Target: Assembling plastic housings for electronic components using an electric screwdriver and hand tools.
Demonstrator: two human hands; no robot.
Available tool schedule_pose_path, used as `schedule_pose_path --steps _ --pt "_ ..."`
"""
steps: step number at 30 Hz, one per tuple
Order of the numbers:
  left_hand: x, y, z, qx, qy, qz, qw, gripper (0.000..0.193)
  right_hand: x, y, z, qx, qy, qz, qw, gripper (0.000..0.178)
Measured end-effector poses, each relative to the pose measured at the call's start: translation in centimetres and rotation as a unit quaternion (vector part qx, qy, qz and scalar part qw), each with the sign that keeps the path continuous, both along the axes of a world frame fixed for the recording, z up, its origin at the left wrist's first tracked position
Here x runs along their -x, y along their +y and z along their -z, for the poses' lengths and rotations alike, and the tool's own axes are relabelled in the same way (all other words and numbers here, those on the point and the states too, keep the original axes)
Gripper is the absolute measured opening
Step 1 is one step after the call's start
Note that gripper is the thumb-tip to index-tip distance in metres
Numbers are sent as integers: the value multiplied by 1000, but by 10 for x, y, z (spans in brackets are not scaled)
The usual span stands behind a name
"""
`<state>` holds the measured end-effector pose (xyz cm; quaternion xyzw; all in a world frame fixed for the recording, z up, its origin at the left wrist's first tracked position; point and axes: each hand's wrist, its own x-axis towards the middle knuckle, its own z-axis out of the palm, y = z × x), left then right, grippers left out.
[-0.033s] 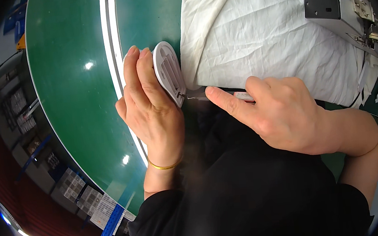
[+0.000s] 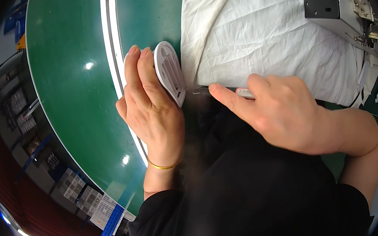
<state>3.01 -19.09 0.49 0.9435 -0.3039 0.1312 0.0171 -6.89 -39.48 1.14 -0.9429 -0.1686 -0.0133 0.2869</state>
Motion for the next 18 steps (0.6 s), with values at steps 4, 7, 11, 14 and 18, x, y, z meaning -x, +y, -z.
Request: schedule_pose_path --steps 4,7,11,14,18 --pt "6 5 1 -13 23 -10 1000 63 2 -3 18 -2 -11 -6 1000 53" --pt "9 15 6 1 -29 10 1000 63 7 0 19 -33 -12 -2 999 55" --pt "15 21 12 13 -30 10 999 65 18 9 20 -59 -15 12 998 58" --pt "21 25 14 23 -34 8 999 67 21 15 24 -64 -30 17 997 58" --pt "27 29 13 21 -28 1 999 70 23 18 21 -75 -22 19 997 58"
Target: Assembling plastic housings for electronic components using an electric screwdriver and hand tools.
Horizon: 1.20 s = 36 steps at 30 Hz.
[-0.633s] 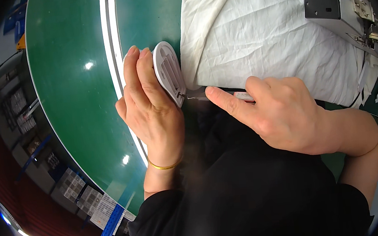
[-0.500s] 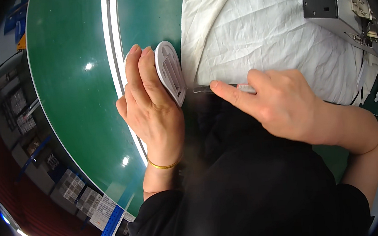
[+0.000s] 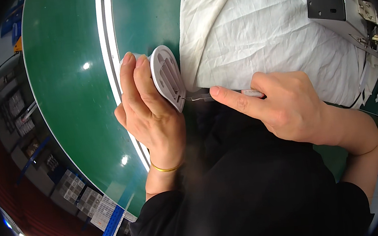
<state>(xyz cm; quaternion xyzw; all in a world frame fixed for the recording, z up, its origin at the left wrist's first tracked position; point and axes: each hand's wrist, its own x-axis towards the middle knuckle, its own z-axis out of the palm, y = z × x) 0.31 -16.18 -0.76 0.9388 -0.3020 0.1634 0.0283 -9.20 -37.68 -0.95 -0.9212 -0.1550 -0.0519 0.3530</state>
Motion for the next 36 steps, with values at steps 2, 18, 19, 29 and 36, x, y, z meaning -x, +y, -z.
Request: schedule_pose_path --steps 2,18,19,29,36 --pt "2 3 1 1 3 2 1000 70 1 2 2 13 -7 -5 1000 57" --pt "21 20 3 -13 2 18 1000 71 9 13 0 24 30 -31 999 52" --pt "22 20 2 -11 7 16 1000 71 10 13 0 36 23 -31 999 51" --pt "38 24 -7 -21 21 19 999 75 23 16 3 59 -8 -19 998 48" --pt "47 26 -10 -13 11 21 1000 74 39 21 -4 45 5 -12 999 49"
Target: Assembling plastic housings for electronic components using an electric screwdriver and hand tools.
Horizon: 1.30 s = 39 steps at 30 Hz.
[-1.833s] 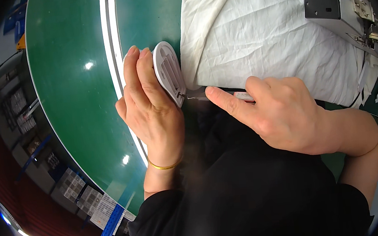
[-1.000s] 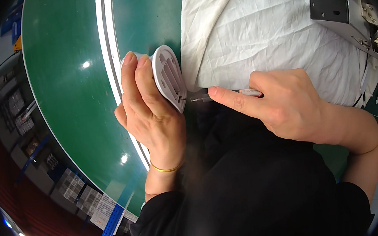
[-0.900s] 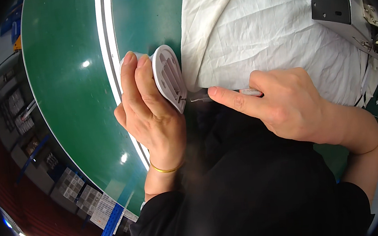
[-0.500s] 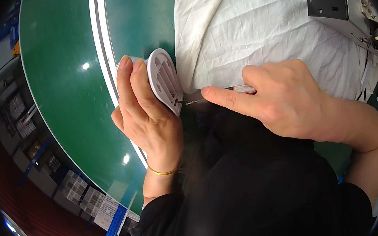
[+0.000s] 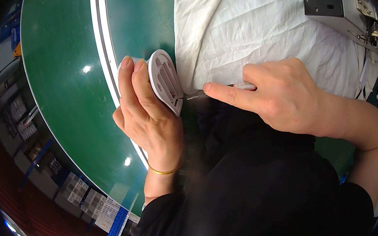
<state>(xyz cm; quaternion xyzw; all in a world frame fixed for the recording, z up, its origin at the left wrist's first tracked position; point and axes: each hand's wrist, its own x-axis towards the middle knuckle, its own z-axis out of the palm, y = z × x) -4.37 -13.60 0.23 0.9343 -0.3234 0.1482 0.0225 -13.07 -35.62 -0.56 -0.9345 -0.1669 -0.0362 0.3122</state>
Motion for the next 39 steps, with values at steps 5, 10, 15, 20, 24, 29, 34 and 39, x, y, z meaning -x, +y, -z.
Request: schedule_pose_path --steps 5,10,15,20,24,29,34,39 --pt "3 2 -2 -3 -15 8 1000 73 5 0 -6 -15 10 -11 1000 51" --pt "13 -4 -6 7 -17 3 1000 71 8 -7 -13 -17 26 -26 999 50" --pt "11 -8 -12 15 -14 9 1000 71 7 -7 -15 21 -6 -11 1000 49" --pt "12 -5 -13 6 -7 7 1000 72 7 -12 -14 -3 -3 -17 1000 47" --pt "17 -9 -16 11 -9 10 1000 72 13 -12 -18 1 -1 -10 1000 47" --pt "25 -7 -19 31 8 4 999 76 19 -19 -28 -32 32 -9 999 46" --pt "23 14 -26 295 123 17 947 104 10 -31 -48 -259 52 35 964 35" --pt "35 3 -57 438 93 21 894 122 15 -24 -89 -424 218 142 868 35"
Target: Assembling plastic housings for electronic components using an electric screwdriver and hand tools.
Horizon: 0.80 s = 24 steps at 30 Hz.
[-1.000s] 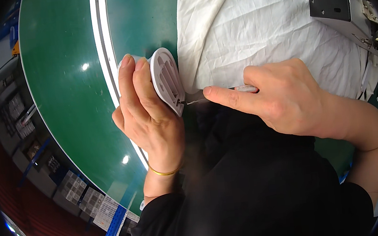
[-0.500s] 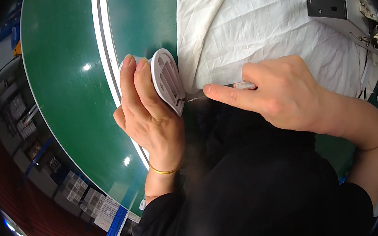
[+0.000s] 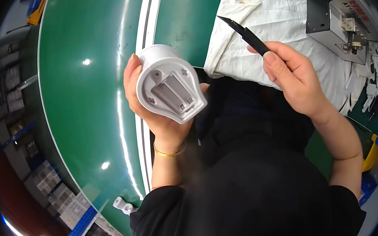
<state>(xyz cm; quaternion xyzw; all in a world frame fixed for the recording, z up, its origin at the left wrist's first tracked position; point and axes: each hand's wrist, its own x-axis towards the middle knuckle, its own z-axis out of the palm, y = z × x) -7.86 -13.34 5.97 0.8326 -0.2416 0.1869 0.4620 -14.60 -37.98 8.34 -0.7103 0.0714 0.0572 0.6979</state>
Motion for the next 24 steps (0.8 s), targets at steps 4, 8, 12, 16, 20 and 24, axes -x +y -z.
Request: schedule_pose_path --steps 4,8,12,16,20,24 --pt "3 4 -32 -46 -127 6 991 124 4 23 -28 -51 9 1 999 33" --pt "6 2 -36 -49 -170 -1 984 124 11 36 -32 -64 15 1 998 33" --pt "-3 -8 -17 -43 -188 5 981 122 9 30 -17 -111 15 -5 994 26" --pt "-12 -20 -1 -16 -187 15 982 121 2 38 -21 -124 -43 0 991 16" --pt "-14 -34 13 67 -159 28 985 97 1 43 -22 -137 31 -5 990 35" --pt "-15 -50 5 84 -226 33 970 74 -4 42 -20 -179 61 6 982 26"
